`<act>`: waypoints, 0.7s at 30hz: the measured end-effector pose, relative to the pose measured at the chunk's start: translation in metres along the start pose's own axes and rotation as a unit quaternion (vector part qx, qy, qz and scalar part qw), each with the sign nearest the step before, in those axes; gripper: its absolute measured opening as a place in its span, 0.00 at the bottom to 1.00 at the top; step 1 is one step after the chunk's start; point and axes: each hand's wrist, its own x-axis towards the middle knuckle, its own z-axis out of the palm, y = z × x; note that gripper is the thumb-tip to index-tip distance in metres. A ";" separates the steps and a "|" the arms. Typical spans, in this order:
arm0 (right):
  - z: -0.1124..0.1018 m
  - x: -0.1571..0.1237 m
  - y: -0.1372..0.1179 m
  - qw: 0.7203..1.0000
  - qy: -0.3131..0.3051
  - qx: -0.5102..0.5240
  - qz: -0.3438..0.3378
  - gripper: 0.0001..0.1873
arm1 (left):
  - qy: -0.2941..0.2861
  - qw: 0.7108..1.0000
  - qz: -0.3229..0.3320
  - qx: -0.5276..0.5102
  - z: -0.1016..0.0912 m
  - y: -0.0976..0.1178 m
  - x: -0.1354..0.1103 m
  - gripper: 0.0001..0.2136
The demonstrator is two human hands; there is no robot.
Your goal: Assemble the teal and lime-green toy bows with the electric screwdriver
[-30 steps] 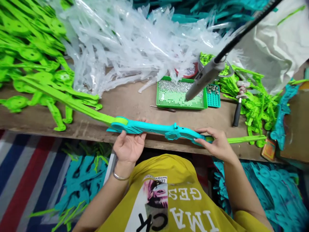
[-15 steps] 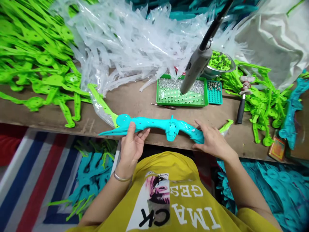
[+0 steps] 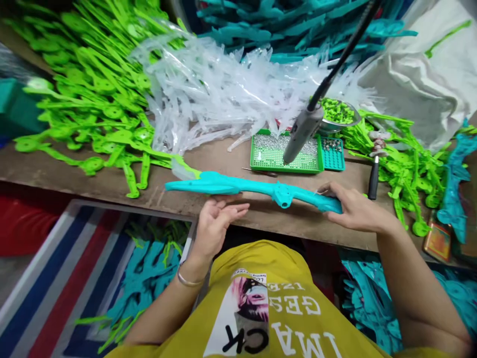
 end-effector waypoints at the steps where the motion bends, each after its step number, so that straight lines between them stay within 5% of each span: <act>1: -0.001 0.002 0.001 1.000 -0.014 -0.008 0.001 0.25 | -0.023 0.999 -0.008 0.042 -0.002 -0.002 -0.002 0.15; 3: -0.004 0.006 0.000 0.999 -0.044 -0.022 0.005 0.24 | -0.071 0.987 0.017 0.143 -0.004 -0.005 -0.007 0.15; 5: -0.007 0.008 -0.002 0.997 -0.072 -0.032 0.005 0.24 | -0.105 0.949 0.129 0.267 -0.002 -0.006 -0.011 0.10; 8: -0.013 0.013 -0.008 0.995 -0.091 -0.040 -0.002 0.22 | -0.141 0.797 0.366 0.459 0.011 -0.001 -0.004 0.14; 10: -0.016 0.015 -0.012 0.995 -0.095 -0.042 -0.002 0.22 | -0.166 0.679 0.435 0.568 0.026 0.002 0.010 0.22; 12: -0.017 0.013 -0.014 0.995 -0.095 -0.038 -0.003 0.22 | -0.181 0.598 0.428 0.653 0.041 0.003 0.029 0.26; 15: -0.016 -0.002 -0.012 0.997 -0.070 -0.030 -0.006 0.28 | -0.228 0.528 0.383 0.722 0.056 0.003 0.053 0.23; 18: -0.012 -0.028 -0.006 0.998 -0.010 -0.055 -0.003 0.35 | -0.267 0.500 0.344 0.749 0.060 0.006 0.063 0.18; 21: -0.010 -0.055 -0.002 0.993 0.072 -0.093 -0.001 0.31 | -0.267 0.498 0.318 0.762 0.059 0.013 0.060 0.15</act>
